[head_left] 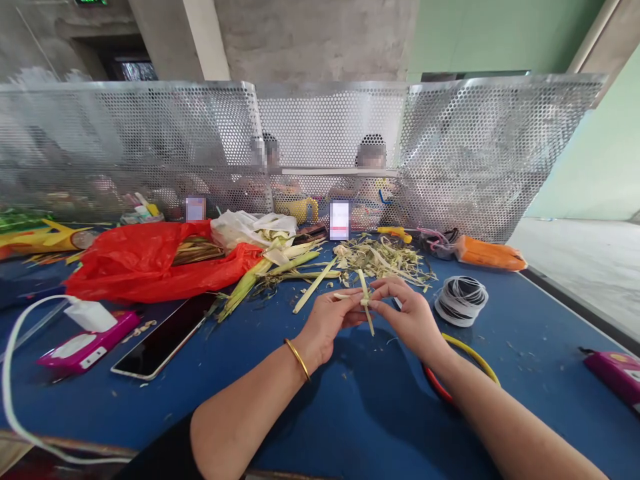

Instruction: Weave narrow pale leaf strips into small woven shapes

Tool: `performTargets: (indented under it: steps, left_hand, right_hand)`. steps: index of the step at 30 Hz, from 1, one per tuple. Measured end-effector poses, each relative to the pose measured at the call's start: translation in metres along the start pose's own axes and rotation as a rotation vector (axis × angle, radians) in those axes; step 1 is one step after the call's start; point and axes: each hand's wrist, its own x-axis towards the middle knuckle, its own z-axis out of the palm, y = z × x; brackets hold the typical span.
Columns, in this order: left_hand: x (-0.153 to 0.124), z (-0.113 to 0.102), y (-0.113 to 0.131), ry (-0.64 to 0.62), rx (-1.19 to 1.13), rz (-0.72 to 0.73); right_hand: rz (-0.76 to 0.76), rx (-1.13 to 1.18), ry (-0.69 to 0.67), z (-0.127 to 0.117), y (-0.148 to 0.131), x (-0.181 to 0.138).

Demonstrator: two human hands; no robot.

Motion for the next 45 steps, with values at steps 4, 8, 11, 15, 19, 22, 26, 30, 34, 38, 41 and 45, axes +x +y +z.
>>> performTargets:
  steps: [4, 8, 11, 15, 19, 22, 26, 30, 34, 38, 41, 45]
  left_hand:
    - [0.000, 0.001, -0.001, -0.017, -0.011, 0.021]
    - [-0.001, 0.001, -0.001, -0.035, 0.014, 0.055]
    - [-0.002, 0.002, 0.001, -0.059, 0.037, 0.103]
    - [-0.002, 0.000, 0.002, -0.114, 0.051, 0.111]
    - [-0.003, -0.001, 0.003, -0.202, 0.050, 0.100]
    - [-0.004, 0.000, 0.003, -0.195, 0.046, 0.095]
    - [-0.005, 0.001, 0.003, -0.203, 0.060, 0.114]
    - [-0.004, 0.002, 0.003, -0.219, 0.073, 0.132]
    - [-0.005, 0.004, 0.003, -0.217, 0.080, 0.134]
    - [-0.004, 0.004, 0.003, -0.188, 0.074, 0.121]
    - [-0.002, 0.004, 0.003, -0.108, 0.020, 0.080]
    - [0.001, 0.001, 0.003, -0.035, -0.042, 0.030]
  right_hand:
    - [0.009, -0.004, 0.010, 0.000, -0.001, 0.000]
    - [0.015, 0.002, 0.022, -0.001, -0.002, 0.001]
    - [0.035, 0.030, 0.035, -0.001, -0.002, 0.001]
    - [0.095, 0.100, 0.030, -0.002, -0.003, 0.001]
    - [0.164, 0.167, 0.016, -0.002, -0.005, 0.001]
    - [0.211, 0.222, 0.012, -0.001, -0.005, 0.000]
    - [0.282, 0.333, -0.010, 0.000, -0.007, 0.000]
    - [0.322, 0.422, 0.002, -0.003, -0.012, 0.001]
    - [0.327, 0.424, -0.006, -0.003, -0.012, 0.001]
    - [0.327, 0.374, -0.037, 0.000, -0.005, 0.001]
    - [0.188, 0.139, 0.012, -0.005, -0.003, 0.002]
    - [-0.383, -0.406, -0.017, -0.020, -0.011, 0.005]
